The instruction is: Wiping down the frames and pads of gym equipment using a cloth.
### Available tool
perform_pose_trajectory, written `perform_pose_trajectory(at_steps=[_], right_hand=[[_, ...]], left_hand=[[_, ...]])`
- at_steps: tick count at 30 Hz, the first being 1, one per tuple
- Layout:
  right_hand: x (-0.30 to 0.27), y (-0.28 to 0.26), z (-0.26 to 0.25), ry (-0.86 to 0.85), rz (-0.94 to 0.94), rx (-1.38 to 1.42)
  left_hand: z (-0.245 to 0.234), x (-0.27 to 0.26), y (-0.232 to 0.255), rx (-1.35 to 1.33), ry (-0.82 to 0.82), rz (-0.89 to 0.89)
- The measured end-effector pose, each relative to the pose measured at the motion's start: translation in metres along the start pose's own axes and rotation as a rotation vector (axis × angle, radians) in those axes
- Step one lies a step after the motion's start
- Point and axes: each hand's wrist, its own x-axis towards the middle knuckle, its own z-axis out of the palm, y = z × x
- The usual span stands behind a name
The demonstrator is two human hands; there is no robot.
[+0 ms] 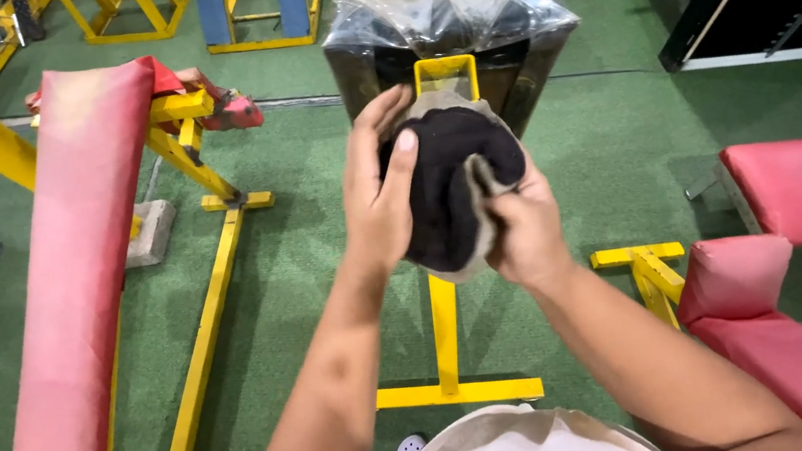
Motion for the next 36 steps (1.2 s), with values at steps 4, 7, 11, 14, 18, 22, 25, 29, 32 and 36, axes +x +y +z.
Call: perform_pose_trajectory(at_steps=[4,7,11,14,18,22,25,29,32,36], right_hand=[[0.009,0.011,-0.018,0.134,0.271,0.226],[0.011,0.011,-0.015,0.126,0.323,0.241],[0.016,-0.026,0.036,-0.233,0.170,-0.460],[0.014,-0.017,0.036,-0.274,-0.083,-0.873],[0.035,-0.019,0.029,-0.350,-0.550,-1.007],[0.056,-0.042,0.054,-0.287,-0.884,-0.914],[0.080,-0.020,0.051,-0.255,-0.874,-0.815],[0.097,0.019,0.039,-0.165,-1.116,-0.903],[0.091,0.023,0.050,0.022,-1.085,-0.942],[0.101,0.042,0.029,0.052,-1.085,-0.962]], left_hand=[[-0.005,-0.016,0.006,-0.274,0.146,-0.194],[-0.014,-0.016,0.021,-0.379,0.138,-0.375],[-0.025,-0.013,0.024,-0.234,0.278,-0.409],[-0.043,-0.010,0.005,-0.069,0.471,-0.378],[-0.049,-0.005,-0.009,0.151,0.607,-0.301],[-0.038,-0.007,-0.007,0.107,0.531,-0.266],[-0.019,-0.010,-0.009,0.126,0.388,-0.336],[0.014,-0.011,-0.035,0.204,0.460,-0.433],[0.020,-0.011,-0.017,0.132,0.415,-0.276],[0.025,-0.003,-0.020,0.024,0.396,-0.062]])
